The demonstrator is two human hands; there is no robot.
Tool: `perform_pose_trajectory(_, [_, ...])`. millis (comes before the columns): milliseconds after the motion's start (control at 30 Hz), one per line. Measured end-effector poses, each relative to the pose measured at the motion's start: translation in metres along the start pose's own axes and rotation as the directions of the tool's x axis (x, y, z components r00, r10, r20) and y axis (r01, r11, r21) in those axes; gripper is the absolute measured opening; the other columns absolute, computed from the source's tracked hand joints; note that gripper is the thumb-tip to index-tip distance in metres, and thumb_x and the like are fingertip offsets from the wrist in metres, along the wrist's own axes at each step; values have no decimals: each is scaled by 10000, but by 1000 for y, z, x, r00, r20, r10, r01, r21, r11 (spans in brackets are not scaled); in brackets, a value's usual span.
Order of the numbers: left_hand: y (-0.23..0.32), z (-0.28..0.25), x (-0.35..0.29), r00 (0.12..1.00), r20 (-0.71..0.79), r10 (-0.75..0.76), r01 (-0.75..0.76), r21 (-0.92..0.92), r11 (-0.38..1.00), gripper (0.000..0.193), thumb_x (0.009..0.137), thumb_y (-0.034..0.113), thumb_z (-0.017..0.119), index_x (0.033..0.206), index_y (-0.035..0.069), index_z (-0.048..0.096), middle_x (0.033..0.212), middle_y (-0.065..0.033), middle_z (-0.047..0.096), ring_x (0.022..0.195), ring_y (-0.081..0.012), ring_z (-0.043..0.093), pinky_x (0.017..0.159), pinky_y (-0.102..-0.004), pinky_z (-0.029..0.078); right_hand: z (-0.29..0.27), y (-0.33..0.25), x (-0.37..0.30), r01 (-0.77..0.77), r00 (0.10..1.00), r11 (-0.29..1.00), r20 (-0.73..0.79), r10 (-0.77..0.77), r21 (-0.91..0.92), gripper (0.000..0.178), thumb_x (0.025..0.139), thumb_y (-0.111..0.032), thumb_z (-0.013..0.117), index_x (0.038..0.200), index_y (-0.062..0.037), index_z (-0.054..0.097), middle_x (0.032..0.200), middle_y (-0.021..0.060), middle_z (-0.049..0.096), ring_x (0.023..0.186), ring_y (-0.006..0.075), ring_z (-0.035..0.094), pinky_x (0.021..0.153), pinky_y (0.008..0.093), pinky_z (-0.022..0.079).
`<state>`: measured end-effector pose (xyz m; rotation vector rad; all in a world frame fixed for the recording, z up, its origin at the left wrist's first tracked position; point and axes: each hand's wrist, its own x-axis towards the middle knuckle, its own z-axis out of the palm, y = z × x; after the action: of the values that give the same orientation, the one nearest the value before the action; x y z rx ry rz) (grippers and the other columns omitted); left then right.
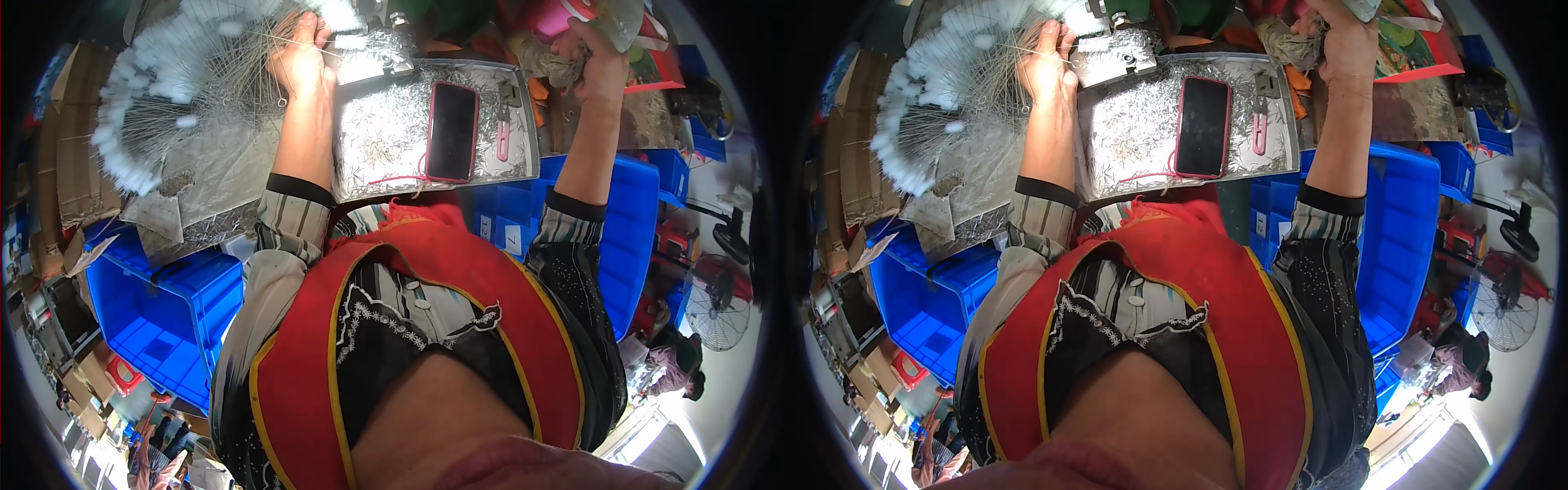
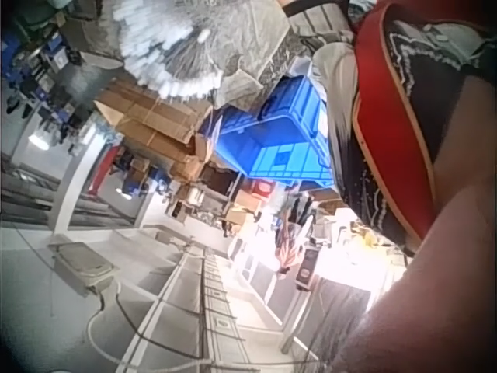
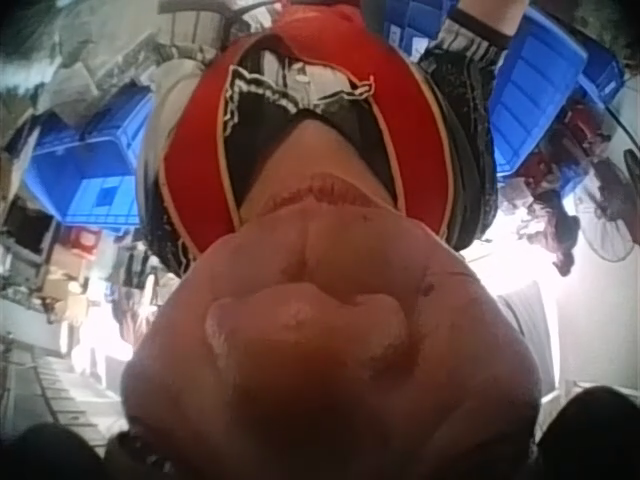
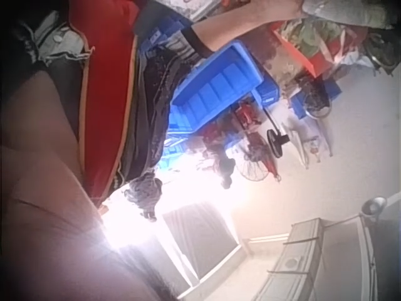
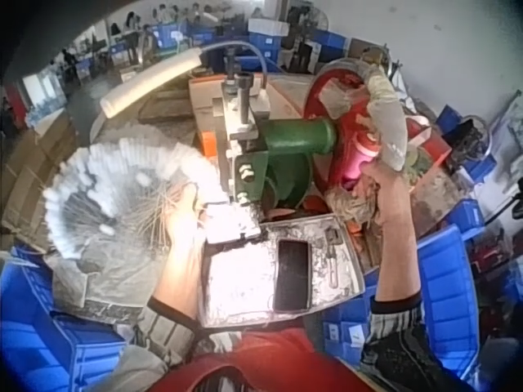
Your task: Sorting and bundling white fibrous brush heads at a factory workbench.
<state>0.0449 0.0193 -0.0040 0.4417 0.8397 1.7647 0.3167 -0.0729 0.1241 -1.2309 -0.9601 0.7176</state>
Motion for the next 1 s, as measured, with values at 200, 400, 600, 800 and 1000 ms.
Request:
perform_pose_trajectory(200, [0,0,1,1000,23,18,-17,-14,1000,164,716,-6,629,834,-77,541,734,-141,578,626,-195,584,562,-261,542,4,1,-1,-44,993,999,-110,40,-30,203,691,-54,561,520,-6,463,475,75,439,451,195,472,513,317,425])
perform_pose_trajectory(400, [3,3,-1,1000,10,6,-6,30,1000,158,718,-5,626,835,-74,543,738,-140,577,632,-201,586,566,-268,545,1,45,-4,266,963,955,-86,-256,131,103,692,-25,534,609,29,508,536,104,512,481,178,485,519,300,431])
perform_pose_trajectory(600, [10,-4,-1,998,57,7,-29,393,919,170,705,46,665,811,-45,567,680,-102,569,542,-140,523,415,-206,436,1,26,-5,67,993,994,-105,-58,83,134,676,-37,565,586,15,481,505,107,488,470,204,499,487,307,412])
perform_pose_trajectory(800, [11,-2,-2,998,45,-51,48,74,996,182,710,48,660,811,-58,552,690,-121,569,550,-166,549,440,-234,486,6,-1,-6,-6,998,1000,-68,5,-12,167,679,-42,560,549,0,465,485,87,454,465,208,488,489,307,411])
perform_pose_trajectory(1000, [10,-2,0,999,-22,-39,39,-2,999,154,728,33,630,775,-69,526,691,-118,559,554,-180,562,451,-259,512,6,3,-5,16,1000,1000,-27,-16,-8,197,693,-40,542,519,-5,456,471,66,409,461,193,466,511,316,421])
